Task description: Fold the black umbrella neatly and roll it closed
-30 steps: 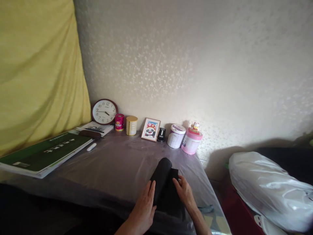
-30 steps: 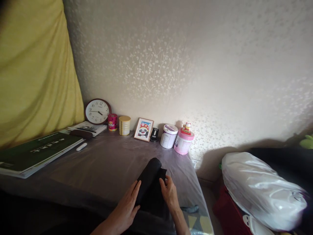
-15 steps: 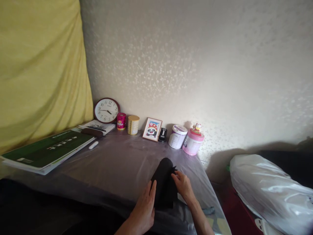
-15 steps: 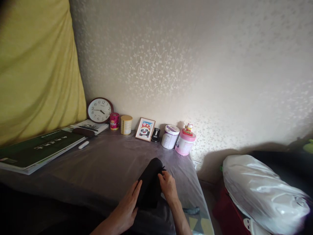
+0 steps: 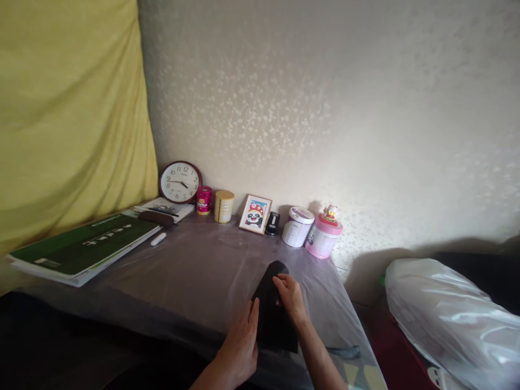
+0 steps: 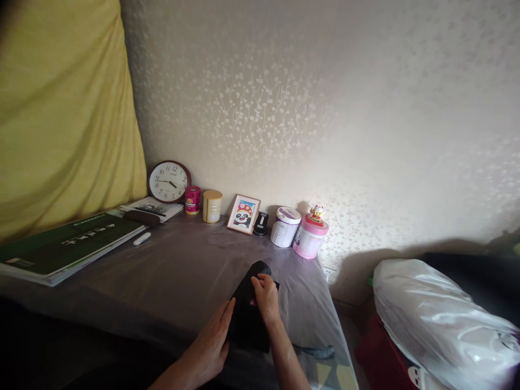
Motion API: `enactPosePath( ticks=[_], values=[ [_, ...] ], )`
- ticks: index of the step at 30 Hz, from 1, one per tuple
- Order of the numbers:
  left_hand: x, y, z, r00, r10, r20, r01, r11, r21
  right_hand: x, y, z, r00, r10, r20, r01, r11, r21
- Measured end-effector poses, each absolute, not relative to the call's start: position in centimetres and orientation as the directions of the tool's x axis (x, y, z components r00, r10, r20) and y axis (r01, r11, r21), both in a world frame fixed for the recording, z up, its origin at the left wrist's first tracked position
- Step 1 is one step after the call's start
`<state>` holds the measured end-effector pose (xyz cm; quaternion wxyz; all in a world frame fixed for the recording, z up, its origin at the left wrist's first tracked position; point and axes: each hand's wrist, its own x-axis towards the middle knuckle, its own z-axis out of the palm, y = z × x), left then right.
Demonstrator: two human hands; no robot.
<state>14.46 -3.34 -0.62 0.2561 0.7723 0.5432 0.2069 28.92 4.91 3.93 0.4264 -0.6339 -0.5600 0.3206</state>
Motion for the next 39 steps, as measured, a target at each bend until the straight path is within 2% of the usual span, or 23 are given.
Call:
enactPosePath(
  ticks=[8,14,18,24,28,31,37,39],
  values=[
    [14.1,-2.4,-1.5,0.308,0.951,0.024,0.718,-0.249,0.649,27.2,6.1,2.3,0.104,0.972,0.212,0.647,0.096,-0.756],
    [13.5,-3.2,-0.2,0.258,0.960,0.107,0.684,-0.259,0.682,26.5,4.9,3.0,-0.068,0.961,0.269,0.628,0.251,-0.737],
    [13.2,-3.5,0.8,0.276,0.950,0.148,0.685,-0.302,0.663,26.1,4.3,3.4,-0.141,0.944,0.298,0.677,0.311,-0.667],
    [13.4,-3.6,1.1,0.278,0.960,0.021,0.815,-0.247,0.525,26.2,3.9,3.6,-0.272,0.910,0.312,0.662,0.413,-0.626],
    [13.8,-3.7,0.7,0.265,0.964,-0.015,0.846,-0.226,0.484,26.8,3.6,3.2,-0.408,0.797,0.444,0.655,0.595,-0.466],
    [14.1,-3.6,0.4,0.253,0.966,-0.045,0.856,-0.202,0.475,27.5,4.1,2.4,-0.526,0.696,0.489,0.607,0.710,-0.357],
    [14.2,-3.6,0.7,0.218,0.968,-0.123,0.883,-0.142,0.448,28.7,7.4,1.2,-0.521,0.715,0.467,0.648,0.687,-0.329],
    [14.2,-3.6,0.8,0.202,0.973,-0.110,0.880,-0.131,0.456,29.0,8.5,1.2,-0.505,0.730,0.460,0.672,0.667,-0.321]
  ],
)
